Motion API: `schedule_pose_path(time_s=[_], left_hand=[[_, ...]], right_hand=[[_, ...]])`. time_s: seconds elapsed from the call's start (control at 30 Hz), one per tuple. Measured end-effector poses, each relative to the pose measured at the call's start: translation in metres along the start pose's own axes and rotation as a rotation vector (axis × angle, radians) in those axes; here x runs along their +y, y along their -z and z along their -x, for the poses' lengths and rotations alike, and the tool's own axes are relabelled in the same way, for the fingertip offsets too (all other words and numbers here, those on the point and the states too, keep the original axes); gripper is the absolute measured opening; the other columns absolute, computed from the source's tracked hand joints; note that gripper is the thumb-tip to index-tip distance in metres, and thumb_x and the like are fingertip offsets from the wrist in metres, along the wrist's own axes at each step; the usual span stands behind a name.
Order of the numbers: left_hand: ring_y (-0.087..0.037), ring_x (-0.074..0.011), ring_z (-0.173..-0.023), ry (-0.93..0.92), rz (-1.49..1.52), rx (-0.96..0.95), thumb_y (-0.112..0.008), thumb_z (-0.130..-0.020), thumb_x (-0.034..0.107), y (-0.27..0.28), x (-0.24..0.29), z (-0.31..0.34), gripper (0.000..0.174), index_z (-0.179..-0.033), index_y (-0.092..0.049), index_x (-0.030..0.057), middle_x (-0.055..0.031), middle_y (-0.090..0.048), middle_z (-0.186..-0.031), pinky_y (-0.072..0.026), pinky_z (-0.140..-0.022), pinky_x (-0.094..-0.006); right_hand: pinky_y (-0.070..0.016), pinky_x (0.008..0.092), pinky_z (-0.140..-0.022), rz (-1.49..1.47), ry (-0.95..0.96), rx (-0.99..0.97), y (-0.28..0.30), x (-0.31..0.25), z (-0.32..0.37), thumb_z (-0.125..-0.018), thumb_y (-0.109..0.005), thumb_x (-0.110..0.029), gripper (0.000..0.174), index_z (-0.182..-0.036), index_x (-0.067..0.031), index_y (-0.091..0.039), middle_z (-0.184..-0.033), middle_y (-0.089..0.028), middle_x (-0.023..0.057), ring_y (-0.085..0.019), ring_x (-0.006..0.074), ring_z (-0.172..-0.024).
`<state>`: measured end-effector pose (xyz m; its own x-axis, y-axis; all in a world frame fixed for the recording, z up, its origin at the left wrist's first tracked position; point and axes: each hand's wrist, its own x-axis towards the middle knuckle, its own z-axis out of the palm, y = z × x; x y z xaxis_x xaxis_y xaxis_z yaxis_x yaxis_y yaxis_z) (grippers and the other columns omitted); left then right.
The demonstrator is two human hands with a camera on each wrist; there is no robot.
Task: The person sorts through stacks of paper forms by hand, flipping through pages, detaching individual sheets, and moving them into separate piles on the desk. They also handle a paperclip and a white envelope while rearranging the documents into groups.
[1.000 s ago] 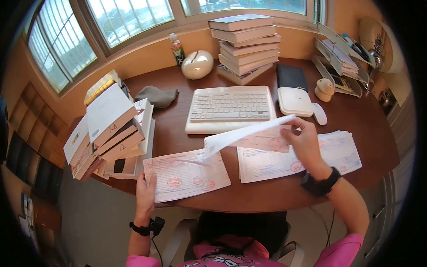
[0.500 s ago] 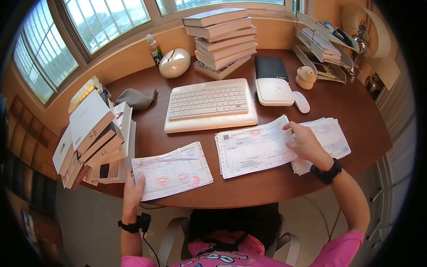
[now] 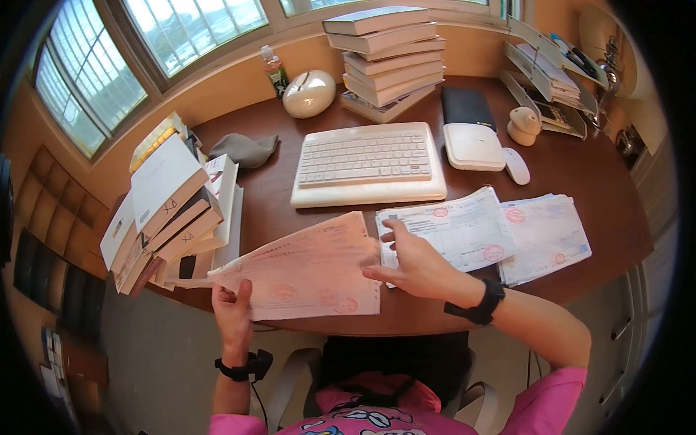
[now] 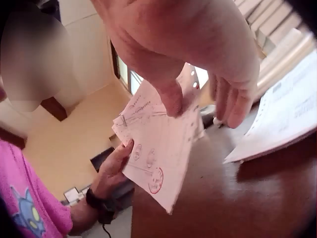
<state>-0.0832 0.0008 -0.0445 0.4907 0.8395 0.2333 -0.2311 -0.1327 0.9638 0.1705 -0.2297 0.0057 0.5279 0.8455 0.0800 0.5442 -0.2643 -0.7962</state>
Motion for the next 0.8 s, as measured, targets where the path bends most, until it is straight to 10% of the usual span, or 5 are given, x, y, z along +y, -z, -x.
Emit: schedule_pose_path(time_s=[0.1,0.23,0.8], left_hand=[[-0.063,-0.0112,-0.097,-0.019,0.048,0.024,-0.074,-0.090,0.006,0.002,0.001,0.009,0.037,-0.121,-0.053,0.0024,-0.0054,-0.067,-0.107,-0.0500,-0.088,-0.0258],[-0.060,-0.0060,-0.086,0.001,-0.026,0.034,-0.071,-0.093,0.011,-0.006,0.015,0.013,0.027,-0.114,-0.057,0.0016,-0.0010,-0.067,-0.097,-0.0467,-0.076,-0.0203],[-0.061,-0.0065,-0.075,-0.024,-0.188,0.051,-0.077,-0.081,-0.006,0.000,0.019,0.012,0.011,-0.088,-0.069,-0.0038,-0.0047,-0.072,-0.082,-0.0481,-0.072,-0.0210]], right_hand=[[-0.0508,0.0295,-0.078,-0.371,-0.179,-0.221,-0.017,-0.001,-0.019,-0.087,-0.076,-0.020,0.042,-0.121,0.0001,-0.063,-0.097,-0.070,0.0083,-0.060,0.0144,-0.079],[-0.0507,0.0270,-0.078,-0.360,-0.199,-0.168,-0.022,-0.001,-0.021,-0.091,-0.068,-0.007,0.028,-0.119,0.0013,-0.066,-0.097,-0.072,0.0068,-0.060,0.0089,-0.082],[-0.0503,0.0277,-0.081,-0.295,-0.089,-0.007,-0.009,0.009,-0.006,-0.090,-0.069,-0.003,0.031,-0.121,0.0018,-0.065,-0.102,-0.072,0.0049,-0.060,0.0093,-0.088]])
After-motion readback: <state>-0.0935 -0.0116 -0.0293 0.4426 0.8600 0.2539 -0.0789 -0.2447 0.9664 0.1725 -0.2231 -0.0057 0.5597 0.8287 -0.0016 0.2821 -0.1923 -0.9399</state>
